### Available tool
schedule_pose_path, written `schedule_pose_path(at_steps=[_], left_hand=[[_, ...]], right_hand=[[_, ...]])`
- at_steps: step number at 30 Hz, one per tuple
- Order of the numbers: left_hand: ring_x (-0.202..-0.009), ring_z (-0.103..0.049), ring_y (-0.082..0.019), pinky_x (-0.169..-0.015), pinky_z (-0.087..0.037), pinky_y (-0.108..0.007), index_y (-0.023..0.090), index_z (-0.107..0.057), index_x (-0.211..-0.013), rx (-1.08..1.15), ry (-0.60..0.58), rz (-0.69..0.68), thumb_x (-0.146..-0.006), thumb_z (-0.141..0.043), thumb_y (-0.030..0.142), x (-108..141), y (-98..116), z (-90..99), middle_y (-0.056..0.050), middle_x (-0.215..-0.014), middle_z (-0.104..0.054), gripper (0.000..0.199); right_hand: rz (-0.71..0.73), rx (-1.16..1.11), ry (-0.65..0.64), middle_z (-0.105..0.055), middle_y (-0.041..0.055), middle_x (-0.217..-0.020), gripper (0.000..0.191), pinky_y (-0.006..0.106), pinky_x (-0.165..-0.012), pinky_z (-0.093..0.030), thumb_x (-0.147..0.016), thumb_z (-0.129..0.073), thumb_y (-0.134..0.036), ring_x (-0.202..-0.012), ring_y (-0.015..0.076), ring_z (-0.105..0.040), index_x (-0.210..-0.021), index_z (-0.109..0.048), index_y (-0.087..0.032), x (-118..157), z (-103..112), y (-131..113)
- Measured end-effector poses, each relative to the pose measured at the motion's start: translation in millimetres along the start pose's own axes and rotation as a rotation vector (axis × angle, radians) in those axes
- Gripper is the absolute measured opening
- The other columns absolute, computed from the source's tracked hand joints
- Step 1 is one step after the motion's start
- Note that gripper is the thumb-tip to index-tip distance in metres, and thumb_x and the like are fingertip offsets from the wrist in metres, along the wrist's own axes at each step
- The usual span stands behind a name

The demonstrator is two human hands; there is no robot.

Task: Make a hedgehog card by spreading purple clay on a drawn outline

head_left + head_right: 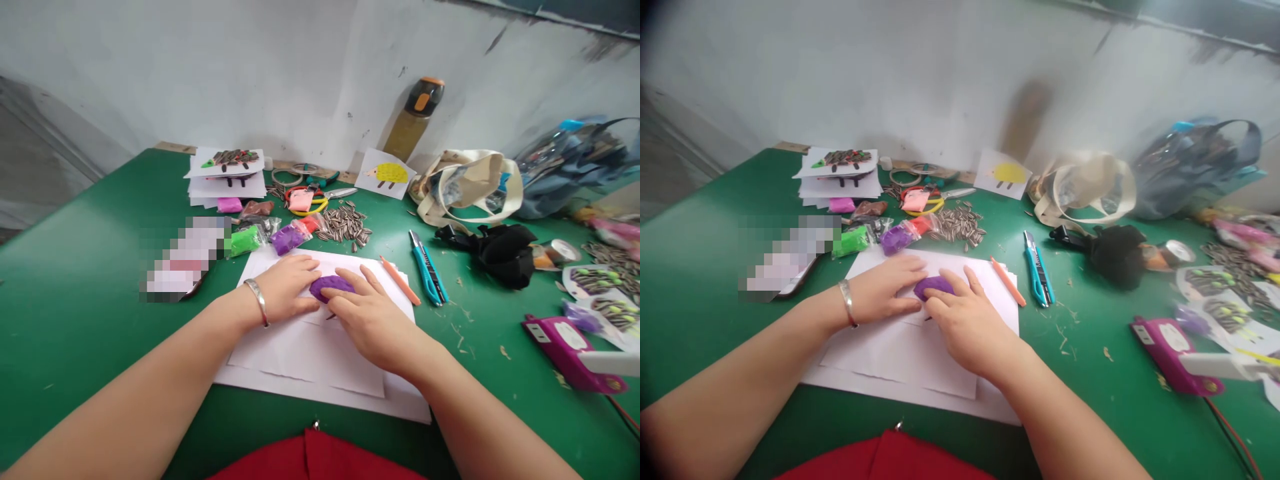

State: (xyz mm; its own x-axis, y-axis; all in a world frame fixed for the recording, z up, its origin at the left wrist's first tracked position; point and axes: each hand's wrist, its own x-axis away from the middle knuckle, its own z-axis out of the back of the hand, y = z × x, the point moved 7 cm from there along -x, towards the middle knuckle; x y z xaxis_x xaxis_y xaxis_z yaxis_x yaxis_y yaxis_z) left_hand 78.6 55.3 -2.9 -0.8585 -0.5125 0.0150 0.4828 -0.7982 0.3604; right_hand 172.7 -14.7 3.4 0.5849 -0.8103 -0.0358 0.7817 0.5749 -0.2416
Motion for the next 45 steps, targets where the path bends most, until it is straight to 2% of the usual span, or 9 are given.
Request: schedule_pose_path(at_steps=[8, 14, 20, 24, 29, 35, 38, 42, 45], left_hand=[[-0.102, -0.053, -0.029, -0.091, -0.041, -0.042, 0.014, -0.064, -0.101, -0.021, -0.008, 0.003, -0.081, -0.064, 0.040, 1, -1, -1.7, -0.012, -0.107, -0.061, 0.033], [-0.096, -0.052, -0.026, -0.088, -0.042, -0.038, 0.015, -0.064, -0.096, -0.009, -0.011, -0.014, -0.083, -0.062, 0.038, 1, 1, -0.5, -0.010, -0.102, -0.059, 0.026], [-0.096, -0.052, -0.025, -0.088, -0.042, -0.038, 0.015, -0.064, -0.095, -0.010, -0.016, -0.005, -0.083, -0.062, 0.038, 1, 0, -1.2, -0.010, -0.102, -0.059, 0.026], [-0.097, -0.052, -0.026, -0.089, -0.042, -0.039, 0.014, -0.064, -0.095, -0.021, -0.016, -0.007, -0.083, -0.062, 0.036, 0, 1, -0.9, -0.011, -0.102, -0.060, 0.026], [-0.099, -0.053, -0.026, -0.091, -0.042, -0.039, 0.013, -0.064, -0.098, -0.034, -0.012, -0.003, -0.084, -0.061, 0.037, 0, 0, -1.3, -0.011, -0.104, -0.060, 0.028], [-0.101, -0.053, -0.027, -0.092, -0.041, -0.039, 0.014, -0.064, -0.099, -0.036, 0.004, -0.004, -0.083, -0.061, 0.038, 0, -1, -1.4, -0.011, -0.106, -0.060, 0.029], [-0.100, -0.053, -0.026, -0.091, -0.042, -0.039, 0.014, -0.064, -0.101, -0.027, 0.002, 0.002, -0.083, -0.061, 0.039, 1, 0, -0.3, -0.011, -0.104, -0.060, 0.030], [-0.099, -0.052, -0.026, -0.090, -0.042, -0.038, 0.014, -0.064, -0.099, -0.011, -0.023, 0.020, -0.081, -0.064, 0.037, 1, -1, -0.6, -0.010, -0.103, -0.060, 0.029], [-0.106, -0.051, -0.028, -0.094, -0.040, -0.040, 0.014, -0.064, -0.104, -0.009, -0.011, 0.024, -0.078, -0.067, 0.037, 1, -3, -0.9, -0.011, -0.109, -0.059, 0.035]], right_hand=[[0.011, -0.002, -0.028, -0.060, -0.0006, -0.131, 0.031, 0.062, -0.115, -0.009, -0.089, -0.039, -0.004, -0.138, 0.0288, -0.030, -0.099, -0.062, -0.021, -3, -3, -4], [0.013, -0.026, -0.017, -0.059, -0.0004, -0.133, 0.029, 0.059, -0.117, -0.010, -0.089, -0.039, -0.005, -0.142, 0.0270, -0.023, -0.096, -0.062, -0.021, -3, -2, -5], [0.009, -0.027, -0.032, -0.059, -0.0003, -0.133, 0.029, 0.058, -0.117, -0.007, -0.090, -0.040, -0.005, -0.140, 0.0258, -0.026, -0.097, -0.063, -0.021, -4, -4, -6], [0.007, -0.005, -0.023, -0.052, 0.0026, -0.141, 0.026, 0.057, -0.117, -0.009, -0.090, -0.041, -0.007, -0.143, 0.0294, -0.020, -0.100, -0.062, -0.019, -6, -6, -7], [0.006, -0.032, -0.052, -0.052, 0.0046, -0.141, 0.028, 0.057, -0.117, -0.009, -0.091, -0.040, -0.007, -0.142, 0.0287, -0.024, -0.103, -0.062, -0.017, -8, -9, -6], [0.005, -0.053, -0.038, -0.049, 0.0048, -0.144, 0.027, 0.056, -0.117, -0.009, -0.092, -0.038, -0.008, -0.144, 0.0287, -0.018, -0.101, -0.062, -0.017, -8, -9, -8], [0.011, -0.079, -0.045, -0.051, 0.0037, -0.142, 0.027, 0.057, -0.117, -0.011, -0.092, -0.038, -0.008, -0.142, 0.0285, -0.023, -0.102, -0.061, -0.018, -8, -11, -9], [0.000, -0.150, -0.025, -0.054, 0.0011, -0.138, 0.026, 0.059, -0.115, -0.016, -0.094, -0.036, -0.011, -0.142, 0.0279, -0.025, -0.098, -0.059, -0.021, -1, 2, 6], [-0.155, -0.209, 0.101, -0.056, 0.0024, -0.135, 0.021, 0.057, -0.113, -0.025, -0.097, -0.036, -0.017, -0.138, 0.0255, -0.033, -0.095, -0.056, -0.023, 11, 27, 35]])
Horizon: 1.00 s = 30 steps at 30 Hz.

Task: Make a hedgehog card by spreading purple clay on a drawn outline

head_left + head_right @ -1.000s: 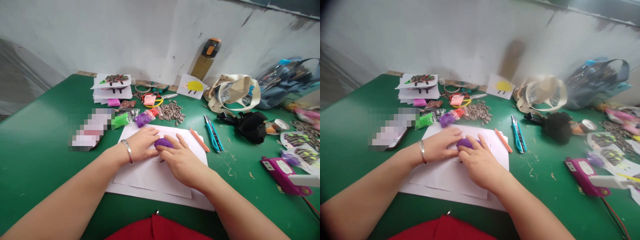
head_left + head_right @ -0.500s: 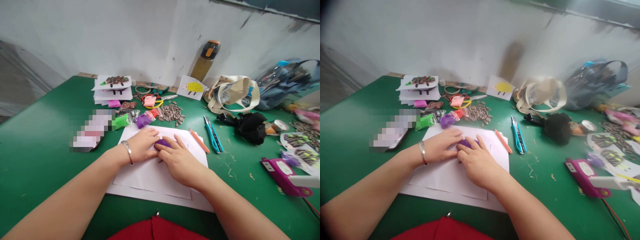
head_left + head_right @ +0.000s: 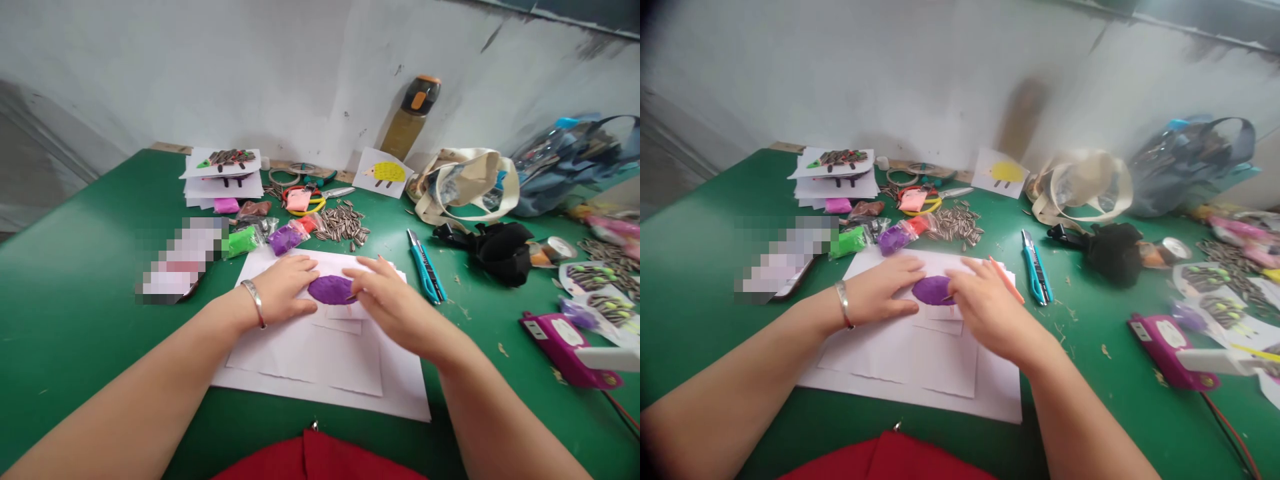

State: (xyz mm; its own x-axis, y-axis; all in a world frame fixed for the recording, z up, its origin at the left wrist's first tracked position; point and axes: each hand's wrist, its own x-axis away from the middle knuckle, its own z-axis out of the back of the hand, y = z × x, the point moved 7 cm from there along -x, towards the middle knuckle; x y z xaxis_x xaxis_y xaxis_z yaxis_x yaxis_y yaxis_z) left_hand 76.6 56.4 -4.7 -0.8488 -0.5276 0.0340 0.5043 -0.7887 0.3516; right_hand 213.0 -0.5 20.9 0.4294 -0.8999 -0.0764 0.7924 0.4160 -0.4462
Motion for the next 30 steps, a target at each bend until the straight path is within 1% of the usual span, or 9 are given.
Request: schedule_pose_path(at_steps=[2, 4, 7, 9, 12, 16, 19, 24, 30], left_hand=[[-0.109, -0.050, -0.029, -0.096, -0.039, -0.040, 0.013, -0.064, -0.107, 0.002, 0.008, -0.005, -0.078, -0.067, 0.037, 0, -1, -0.7, -0.012, -0.112, -0.059, 0.038], [-0.109, -0.050, -0.029, -0.096, -0.039, -0.040, 0.013, -0.064, -0.106, 0.006, 0.004, -0.005, -0.079, -0.066, 0.038, 0, -2, -1.8, -0.012, -0.112, -0.059, 0.037], [-0.107, -0.051, -0.029, -0.095, -0.039, -0.040, 0.013, -0.064, -0.106, 0.008, 0.002, -0.004, -0.079, -0.065, 0.038, 0, -2, -1.3, -0.011, -0.110, -0.059, 0.036], [-0.105, -0.052, -0.029, -0.094, -0.040, -0.040, 0.014, -0.064, -0.105, -0.003, -0.010, -0.002, -0.080, -0.064, 0.039, 0, 0, -0.8, -0.011, -0.108, -0.060, 0.035], [-0.103, -0.052, -0.028, -0.093, -0.040, -0.039, 0.014, -0.065, -0.102, -0.025, -0.039, 0.007, -0.081, -0.063, 0.039, -1, 1, -0.9, -0.011, -0.105, -0.060, 0.033], [-0.105, -0.052, -0.028, -0.095, -0.039, -0.039, 0.014, -0.063, -0.107, -0.013, -0.035, 0.022, -0.079, -0.066, 0.038, 0, 1, 0.2, -0.011, -0.110, -0.059, 0.037], [-0.104, -0.052, -0.027, -0.094, -0.040, -0.039, 0.015, -0.064, -0.106, -0.008, -0.021, 0.018, -0.079, -0.067, 0.038, 0, 1, 0.8, -0.010, -0.108, -0.059, 0.035], [-0.107, -0.052, -0.028, -0.096, -0.040, -0.039, 0.013, -0.065, -0.105, -0.005, -0.015, 0.022, -0.078, -0.068, 0.036, 1, 1, 1.1, -0.011, -0.108, -0.060, 0.036], [-0.108, -0.052, -0.029, -0.096, -0.040, -0.041, 0.012, -0.064, -0.107, 0.000, -0.011, 0.025, -0.078, -0.068, 0.036, 1, 1, 2.2, -0.012, -0.111, -0.061, 0.038]], right_hand=[[-0.077, -0.029, 0.067, -0.057, 0.0044, -0.133, 0.018, 0.055, -0.110, -0.031, -0.097, -0.036, -0.020, -0.138, 0.0249, -0.033, -0.095, -0.053, -0.023, 4, 16, 12], [-0.063, -0.015, 0.072, -0.058, 0.0053, -0.132, 0.018, 0.055, -0.109, -0.032, -0.097, -0.036, -0.019, -0.136, 0.0254, -0.035, -0.094, -0.053, -0.023, 6, 18, 11], [0.045, 0.081, 0.000, -0.061, 0.0050, -0.126, 0.021, 0.057, -0.111, -0.028, -0.095, -0.036, -0.013, -0.135, 0.0272, -0.038, -0.091, -0.055, -0.022, 2, 1, -4], [0.103, 0.146, -0.065, -0.063, 0.0040, -0.124, 0.023, 0.056, -0.112, -0.026, -0.092, -0.037, -0.009, -0.137, 0.0285, -0.035, -0.089, -0.056, -0.021, -1, -14, -12], [0.121, 0.204, -0.105, -0.063, 0.0037, -0.125, 0.023, 0.056, -0.113, -0.022, -0.089, -0.039, -0.005, -0.137, 0.0298, -0.034, -0.088, -0.057, -0.019, -5, -27, -16], [0.107, 0.202, -0.108, -0.063, 0.0028, -0.126, 0.024, 0.056, -0.114, -0.021, -0.090, -0.038, -0.005, -0.136, 0.0293, -0.035, -0.089, -0.057, -0.020, -5, -26, -14], [0.085, 0.197, -0.070, -0.060, 0.0021, -0.130, 0.025, 0.058, -0.113, -0.021, -0.092, -0.036, -0.008, -0.138, 0.0309, -0.030, -0.091, -0.057, -0.020, -6, -23, -13], [0.098, 0.178, -0.096, -0.064, 0.0039, -0.122, 0.025, 0.059, -0.112, -0.020, -0.091, -0.037, -0.007, -0.135, 0.0299, -0.036, -0.095, -0.058, -0.020, -12, -33, -10], [0.077, 0.164, -0.014, -0.063, 0.0065, -0.120, 0.024, 0.057, -0.111, -0.024, -0.092, -0.035, -0.008, -0.134, 0.0288, -0.036, -0.091, -0.056, -0.020, -17, -28, -7]])
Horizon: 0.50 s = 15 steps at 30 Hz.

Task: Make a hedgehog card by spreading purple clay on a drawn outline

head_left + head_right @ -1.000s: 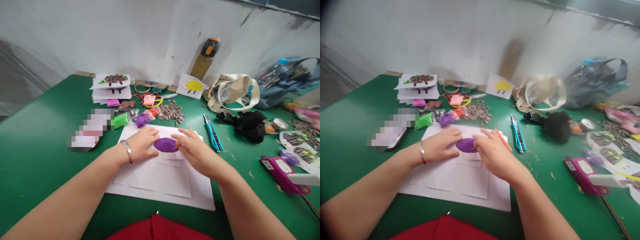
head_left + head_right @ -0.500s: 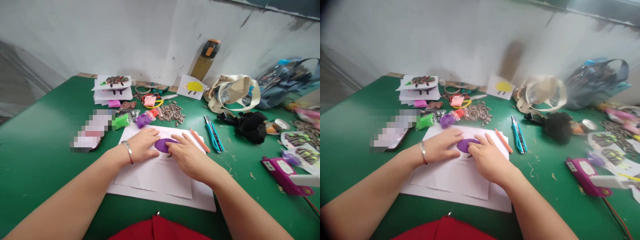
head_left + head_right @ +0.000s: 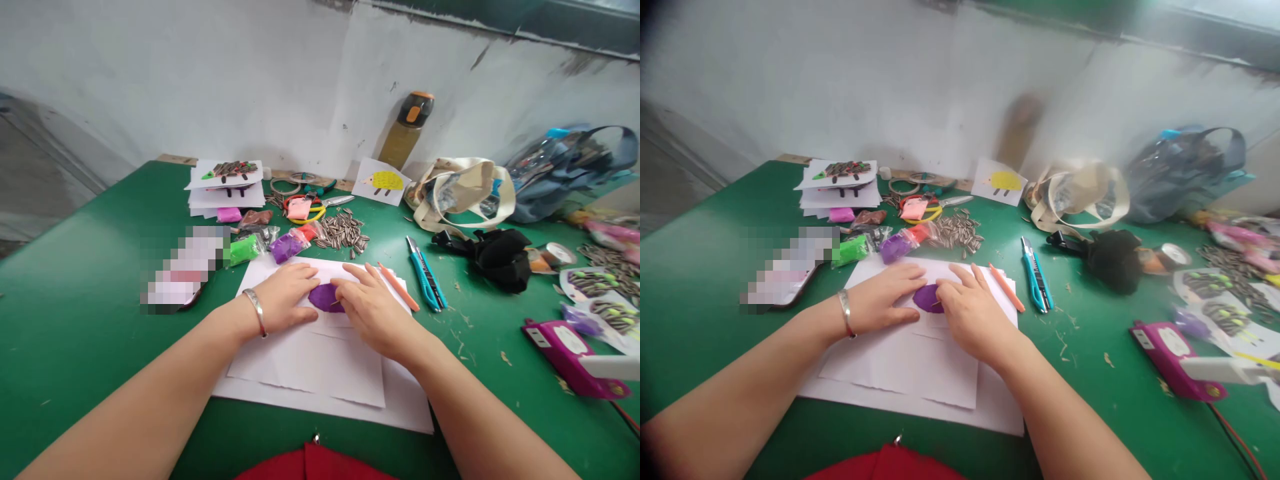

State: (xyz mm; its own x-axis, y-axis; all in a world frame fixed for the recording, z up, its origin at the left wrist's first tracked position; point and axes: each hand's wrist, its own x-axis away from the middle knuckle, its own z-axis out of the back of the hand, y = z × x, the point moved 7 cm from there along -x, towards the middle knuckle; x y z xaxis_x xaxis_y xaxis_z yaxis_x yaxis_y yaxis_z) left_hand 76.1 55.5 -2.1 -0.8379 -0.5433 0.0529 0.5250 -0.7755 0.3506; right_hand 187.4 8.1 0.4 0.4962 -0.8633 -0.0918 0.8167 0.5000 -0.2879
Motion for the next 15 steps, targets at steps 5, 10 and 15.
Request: schedule_pose_path(at_steps=[5, 10, 15], left_hand=[[-0.108, -0.053, -0.029, -0.096, -0.041, -0.041, 0.014, -0.064, -0.107, 0.002, 0.000, -0.013, -0.079, -0.066, 0.036, 0, -1, -1.0, -0.012, -0.113, -0.060, 0.036], [-0.115, -0.050, -0.030, -0.101, -0.037, -0.041, 0.013, -0.060, -0.115, -0.001, 0.037, -0.018, -0.080, -0.064, 0.039, 2, -2, -1.0, -0.013, -0.118, -0.060, 0.044], [-0.116, -0.049, -0.030, -0.101, -0.036, -0.043, 0.014, -0.054, -0.126, 0.002, 0.033, -0.022, -0.082, -0.062, 0.045, 2, -2, -3.7, -0.013, -0.123, -0.057, 0.054]], right_hand=[[-0.005, -0.033, -0.040, -0.066, 0.0072, -0.109, 0.023, 0.057, -0.108, -0.028, -0.092, -0.036, -0.009, -0.127, 0.0277, -0.045, -0.089, -0.055, -0.020, 0, 2, 4], [-0.151, -0.100, 0.106, -0.064, 0.0073, -0.116, 0.021, 0.056, -0.110, -0.026, -0.097, -0.034, -0.017, -0.130, 0.0251, -0.043, -0.094, -0.055, -0.022, 12, 26, 30], [-0.127, -0.068, 0.037, -0.066, 0.0069, -0.108, 0.023, 0.053, -0.110, -0.029, -0.096, -0.034, -0.016, -0.125, 0.0241, -0.048, -0.091, -0.056, -0.021, 18, 26, 29]])
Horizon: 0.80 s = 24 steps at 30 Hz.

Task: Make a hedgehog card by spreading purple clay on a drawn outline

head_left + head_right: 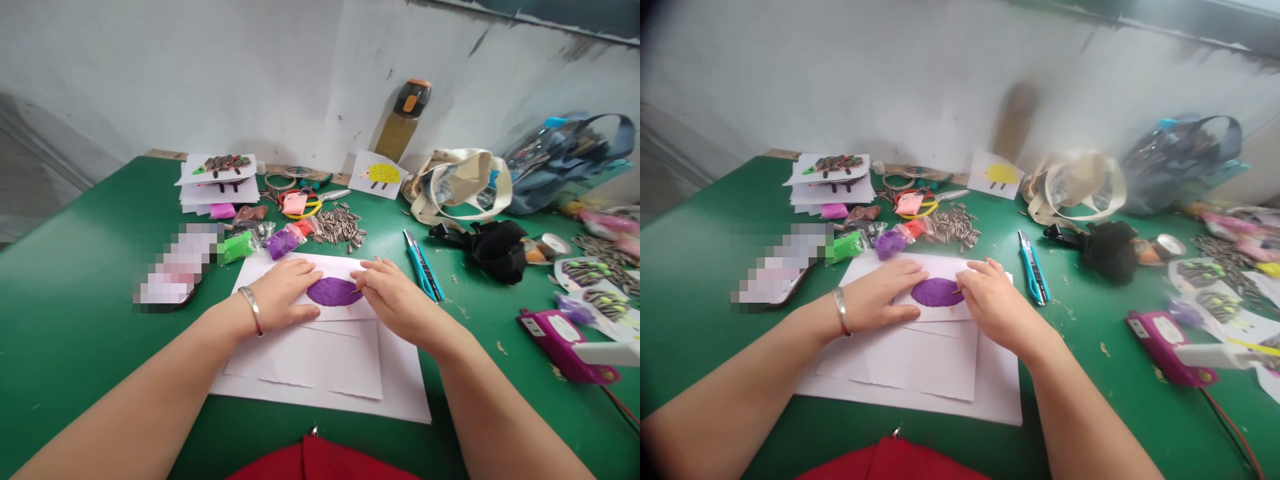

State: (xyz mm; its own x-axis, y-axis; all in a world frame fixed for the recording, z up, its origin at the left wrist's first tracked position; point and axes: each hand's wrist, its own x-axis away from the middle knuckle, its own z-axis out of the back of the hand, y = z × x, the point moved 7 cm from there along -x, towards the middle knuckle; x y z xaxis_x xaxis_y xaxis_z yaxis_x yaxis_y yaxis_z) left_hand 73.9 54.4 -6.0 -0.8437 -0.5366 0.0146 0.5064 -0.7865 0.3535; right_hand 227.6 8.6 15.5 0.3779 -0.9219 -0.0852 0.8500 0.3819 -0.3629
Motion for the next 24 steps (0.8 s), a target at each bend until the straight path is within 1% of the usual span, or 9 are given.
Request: schedule_pose_path(at_steps=[4, 6, 10, 12, 15, 17, 21, 22, 24], left_hand=[[-0.114, -0.048, -0.031, -0.100, -0.036, -0.044, 0.015, -0.057, -0.125, -0.027, -0.022, -0.006, -0.081, -0.064, 0.046, -1, 1, -3.8, -0.014, -0.122, -0.056, 0.054], [-0.116, -0.047, -0.032, -0.101, -0.035, -0.045, 0.015, -0.056, -0.126, -0.034, -0.024, -0.003, -0.081, -0.065, 0.045, -1, 1, -4.6, -0.015, -0.123, -0.055, 0.055], [-0.117, -0.046, -0.032, -0.102, -0.034, -0.046, 0.014, -0.056, -0.126, -0.033, -0.025, 0.009, -0.080, -0.065, 0.044, -1, 1, -3.9, -0.015, -0.125, -0.054, 0.055], [-0.116, -0.047, -0.032, -0.101, -0.035, -0.046, 0.015, -0.057, -0.124, -0.025, -0.022, 0.007, -0.081, -0.065, 0.044, -1, 1, -3.0, -0.015, -0.123, -0.055, 0.053], [-0.112, -0.048, -0.031, -0.099, -0.037, -0.046, 0.016, -0.058, -0.119, -0.011, -0.005, -0.003, -0.080, -0.064, 0.046, -1, 2, -1.3, -0.013, -0.119, -0.056, 0.049], [-0.110, -0.049, -0.031, -0.097, -0.037, -0.045, 0.017, -0.059, -0.118, -0.007, -0.006, -0.002, -0.080, -0.063, 0.046, -1, 2, -1.2, -0.012, -0.117, -0.057, 0.047], [-0.110, -0.049, -0.030, -0.097, -0.037, -0.044, 0.017, -0.058, -0.119, -0.023, -0.015, -0.001, -0.080, -0.063, 0.046, -2, 2, -2.3, -0.012, -0.116, -0.057, 0.049], [-0.111, -0.048, -0.031, -0.098, -0.037, -0.045, 0.016, -0.058, -0.120, -0.028, -0.016, -0.002, -0.080, -0.064, 0.046, -2, 2, -2.4, -0.013, -0.117, -0.056, 0.050], [-0.113, -0.048, -0.031, -0.098, -0.036, -0.046, 0.015, -0.057, -0.122, -0.026, -0.022, -0.003, -0.081, -0.064, 0.046, -2, 2, -2.9, -0.014, -0.119, -0.056, 0.052]], right_hand=[[0.063, 0.111, -0.090, -0.066, 0.0060, -0.094, 0.025, 0.055, -0.113, -0.021, -0.091, -0.036, -0.008, -0.110, 0.0231, -0.055, -0.088, -0.058, -0.020, 1, -8, -10], [0.067, 0.125, -0.102, -0.066, 0.0056, -0.093, 0.026, 0.056, -0.114, -0.020, -0.090, -0.036, -0.006, -0.105, 0.0223, -0.057, -0.088, -0.058, -0.020, 1, -8, -11], [0.061, 0.093, -0.079, -0.066, 0.0070, -0.101, 0.026, 0.056, -0.110, -0.027, -0.093, -0.035, -0.010, -0.119, 0.0258, -0.050, -0.089, -0.058, -0.020, 2, -2, -13], [0.079, 0.078, -0.073, -0.066, 0.0066, -0.103, 0.026, 0.056, -0.109, -0.027, -0.093, -0.036, -0.011, -0.123, 0.0269, -0.047, -0.090, -0.060, -0.021, 2, -1, -19], [0.124, 0.088, -0.087, -0.067, 0.0056, -0.099, 0.027, 0.058, -0.109, -0.025, -0.089, -0.039, -0.007, -0.109, 0.0260, -0.056, -0.087, -0.062, -0.022, 2, -4, -30], [0.123, 0.096, -0.092, -0.067, 0.0060, -0.099, 0.027, 0.059, -0.109, -0.025, -0.088, -0.040, -0.007, -0.103, 0.0254, -0.058, -0.087, -0.063, -0.022, 2, -6, -31], [0.101, 0.071, -0.084, -0.066, 0.0069, -0.104, 0.026, 0.056, -0.111, -0.024, -0.090, -0.040, -0.010, -0.121, 0.0263, -0.049, -0.090, -0.063, -0.022, 3, -4, -26], [0.098, 0.070, -0.087, -0.066, 0.0066, -0.104, 0.026, 0.055, -0.112, -0.023, -0.090, -0.040, -0.010, -0.122, 0.0253, -0.049, -0.089, -0.063, -0.022, 4, -3, -25], [0.090, 0.074, -0.106, -0.065, 0.0054, -0.099, 0.027, 0.054, -0.114, -0.019, -0.090, -0.040, -0.009, -0.114, 0.0225, -0.054, -0.086, -0.063, -0.022, 5, -2, -23]])
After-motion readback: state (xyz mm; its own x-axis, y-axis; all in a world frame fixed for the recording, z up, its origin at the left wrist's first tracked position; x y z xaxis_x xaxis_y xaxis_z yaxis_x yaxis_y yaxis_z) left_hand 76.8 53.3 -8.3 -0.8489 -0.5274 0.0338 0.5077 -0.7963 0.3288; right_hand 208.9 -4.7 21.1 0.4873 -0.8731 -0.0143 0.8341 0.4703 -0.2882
